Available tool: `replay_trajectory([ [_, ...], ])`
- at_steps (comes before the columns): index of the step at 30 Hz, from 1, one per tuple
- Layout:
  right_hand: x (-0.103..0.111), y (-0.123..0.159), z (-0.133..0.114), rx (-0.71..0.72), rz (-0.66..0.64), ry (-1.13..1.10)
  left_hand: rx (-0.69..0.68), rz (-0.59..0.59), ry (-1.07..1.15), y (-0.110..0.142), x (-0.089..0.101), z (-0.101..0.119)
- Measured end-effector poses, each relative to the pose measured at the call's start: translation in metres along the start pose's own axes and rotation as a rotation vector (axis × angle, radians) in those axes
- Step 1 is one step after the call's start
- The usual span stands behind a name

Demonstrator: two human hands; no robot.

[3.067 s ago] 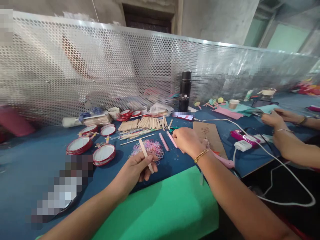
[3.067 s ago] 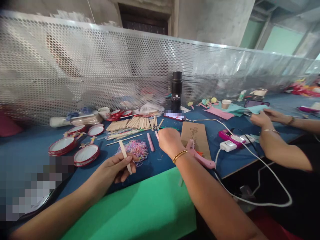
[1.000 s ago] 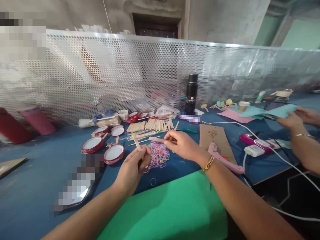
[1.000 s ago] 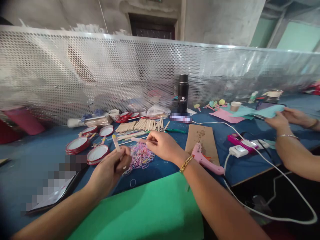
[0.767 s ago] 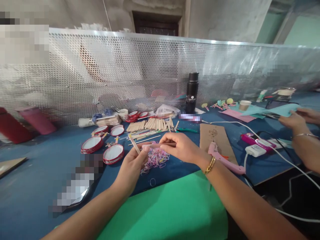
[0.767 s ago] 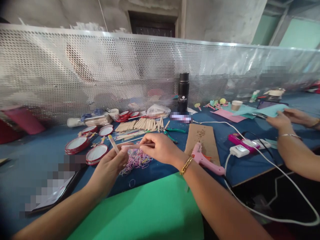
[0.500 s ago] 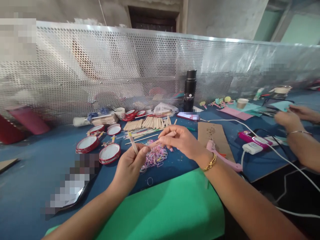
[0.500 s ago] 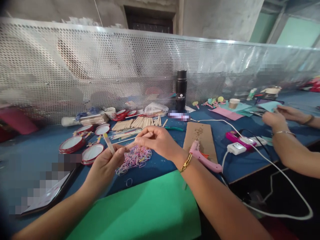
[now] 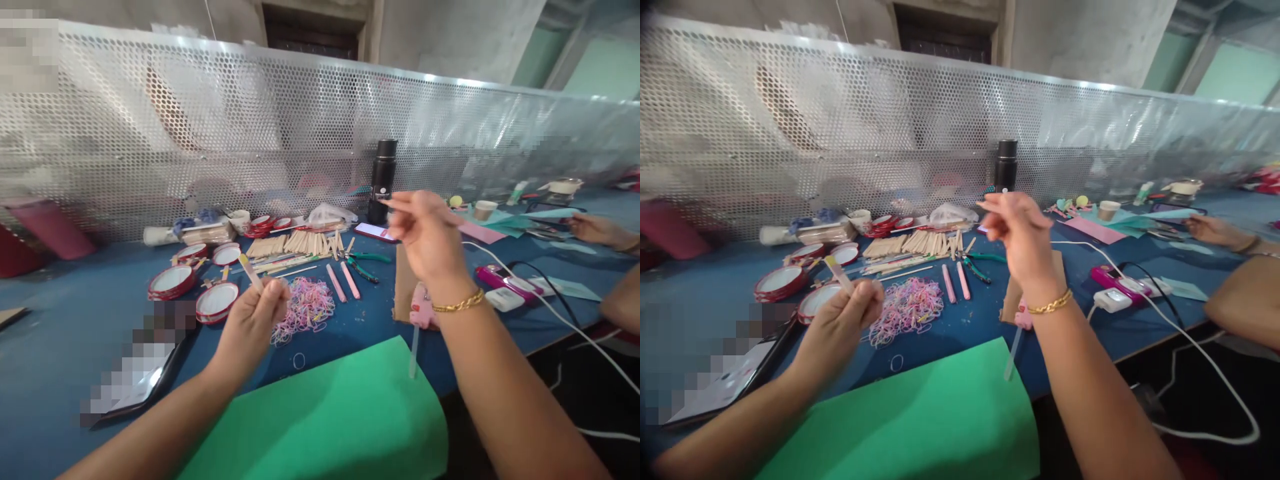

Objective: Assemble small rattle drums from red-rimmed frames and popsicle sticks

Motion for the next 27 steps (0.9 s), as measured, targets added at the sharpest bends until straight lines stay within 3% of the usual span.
replay_trajectory([
  [5,-0.065,0.043,-0.01,0.008,-0.495,-0.034,0.022,-0.158,0.051,0.009,-0.016,-0.009],
  [8,-0.093,0.067,-0.014,0.121,-0.621,0.031,0.064,-0.229,0.069,0.014,-0.022,-0.016],
  [11,-0.102,0.075,-0.013,0.2,-0.643,0.062,0.094,-0.27,0.076,0.016,-0.025,-0.019],
  [15,-0.093,0.067,-0.008,0.176,-0.634,0.059,0.118,-0.344,0.082,0.017,-0.029,-0.021],
  [20,-0.045,0.034,0.008,0.127,-0.353,0.344,0.245,-0.259,0.183,0.014,-0.022,-0.032],
  [24,-0.033,0.027,0.032,0.126,-0.376,0.697,0.316,-0.295,0.146,0.014,-0.022,-0.036],
  [27,-0.036,0.029,0.045,0.125,-0.406,0.795,0.335,-0.32,0.101,0.014,-0.022,-0.037],
])
Point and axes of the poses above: each hand's wrist, its own y-axis away from the middle knuckle, its own x-axis out of the back of the hand, z = x × y, the point moved 6 cm from there along -y, towards the middle knuckle
